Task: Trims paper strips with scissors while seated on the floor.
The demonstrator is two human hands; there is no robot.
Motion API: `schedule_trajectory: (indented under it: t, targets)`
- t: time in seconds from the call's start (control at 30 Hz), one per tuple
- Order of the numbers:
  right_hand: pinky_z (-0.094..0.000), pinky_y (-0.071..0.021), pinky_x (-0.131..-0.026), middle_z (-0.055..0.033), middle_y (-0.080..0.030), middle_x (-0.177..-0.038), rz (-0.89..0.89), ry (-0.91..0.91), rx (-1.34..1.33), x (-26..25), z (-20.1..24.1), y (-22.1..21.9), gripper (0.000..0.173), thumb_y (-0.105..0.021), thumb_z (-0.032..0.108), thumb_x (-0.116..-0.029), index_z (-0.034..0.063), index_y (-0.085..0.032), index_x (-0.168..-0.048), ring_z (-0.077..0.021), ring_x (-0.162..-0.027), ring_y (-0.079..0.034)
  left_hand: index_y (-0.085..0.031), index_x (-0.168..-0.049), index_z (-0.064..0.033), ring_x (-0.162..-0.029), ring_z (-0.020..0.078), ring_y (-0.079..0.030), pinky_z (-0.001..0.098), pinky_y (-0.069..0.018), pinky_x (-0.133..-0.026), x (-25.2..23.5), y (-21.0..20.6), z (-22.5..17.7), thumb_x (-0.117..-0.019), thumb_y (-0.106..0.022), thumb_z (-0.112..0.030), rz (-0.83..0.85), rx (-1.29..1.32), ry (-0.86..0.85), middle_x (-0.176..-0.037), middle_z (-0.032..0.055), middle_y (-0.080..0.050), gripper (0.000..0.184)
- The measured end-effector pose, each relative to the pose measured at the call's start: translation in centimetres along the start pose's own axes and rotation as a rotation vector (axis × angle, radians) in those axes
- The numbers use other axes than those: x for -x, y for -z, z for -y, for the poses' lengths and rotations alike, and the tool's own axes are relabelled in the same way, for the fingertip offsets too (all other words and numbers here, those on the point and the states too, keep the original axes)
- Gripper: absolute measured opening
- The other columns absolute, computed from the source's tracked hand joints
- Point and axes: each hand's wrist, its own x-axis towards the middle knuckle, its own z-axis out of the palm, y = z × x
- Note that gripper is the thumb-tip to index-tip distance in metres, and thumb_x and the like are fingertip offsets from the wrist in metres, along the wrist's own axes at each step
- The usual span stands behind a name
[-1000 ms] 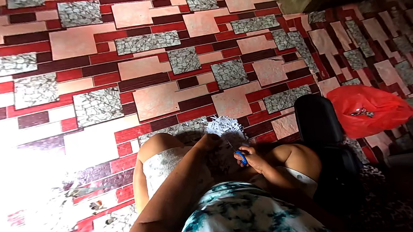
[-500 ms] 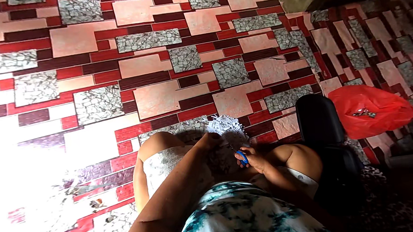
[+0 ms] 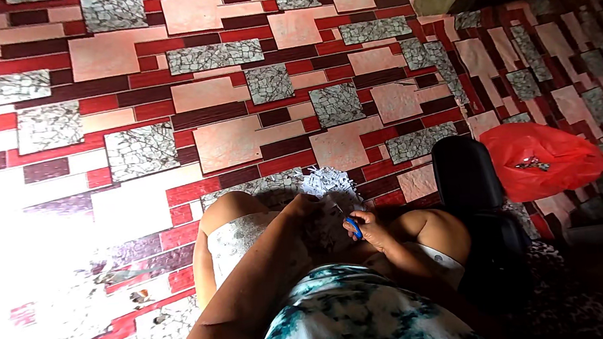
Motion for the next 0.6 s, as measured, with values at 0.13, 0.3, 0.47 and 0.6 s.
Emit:
schedule_trajectory:
  t: [0.13,0.3,0.47,0.6]
  targets:
    - [-0.0193,-0.0524,-0.056,-0.0004,-0.066,-0.076,0.001,0.007,0.017,0.0,-0.17,0.06,0.02,-0.069,0.007,-0.0954,-0.0031,-0.062,-0.112,-0.0043,-0.06,-0.061,-0.062,-0.114,0.0023,-0.061,0.006,-0.061,0.0211,-0.0532,-0.06,0.03,0.02,-0.05,-0.1054,-0.058,-0.016,0.011,-0.036,0.005,-0.078,0.0029,-0.066,0.021]
    - [-0.0187,-0.0459,-0.05,-0.0006,-0.067,-0.072,0.037,-0.103,-0.022,0.06,0.02,0.22,0.019,-0.063,0.018,-0.1013,0.002,-0.06,-0.112,-0.0059,-0.057,-0.06,-0.062,-0.111,0.0024,-0.058,0.0052,-0.058,0.02,-0.0504,-0.056,0.35,0.03,-0.27,-0.106,-0.057,-0.015,-0.002,-0.045,-0.011,-0.075,0.0018,-0.064,0.019]
    - [-0.0185,-0.0453,-0.05,-0.0009,-0.067,-0.073,0.062,-0.097,-0.039,-0.1,-0.12,0.23,0.019,-0.063,0.02,-0.1011,0.003,-0.06,-0.11,-0.0061,-0.058,-0.061,-0.062,-0.11,0.0023,-0.058,0.0054,-0.059,0.0201,-0.051,-0.058,0.18,-0.05,-0.13,-0.1053,-0.058,-0.015,0.014,-0.069,-0.015,-0.075,0.0021,-0.065,0.019]
    - [-0.0184,-0.0461,-0.05,-0.0003,-0.066,-0.073,0.054,-0.092,-0.03,-0.02,0.03,0.08,0.021,-0.064,0.018,-0.1002,0.0019,-0.06,-0.113,-0.0057,-0.058,-0.06,-0.062,-0.111,0.0021,-0.059,0.0054,-0.06,0.02,-0.0512,-0.057,0.26,-0.17,-0.18,-0.1053,-0.058,-0.015,0.026,-0.07,-0.016,-0.075,0.0021,-0.064,0.019]
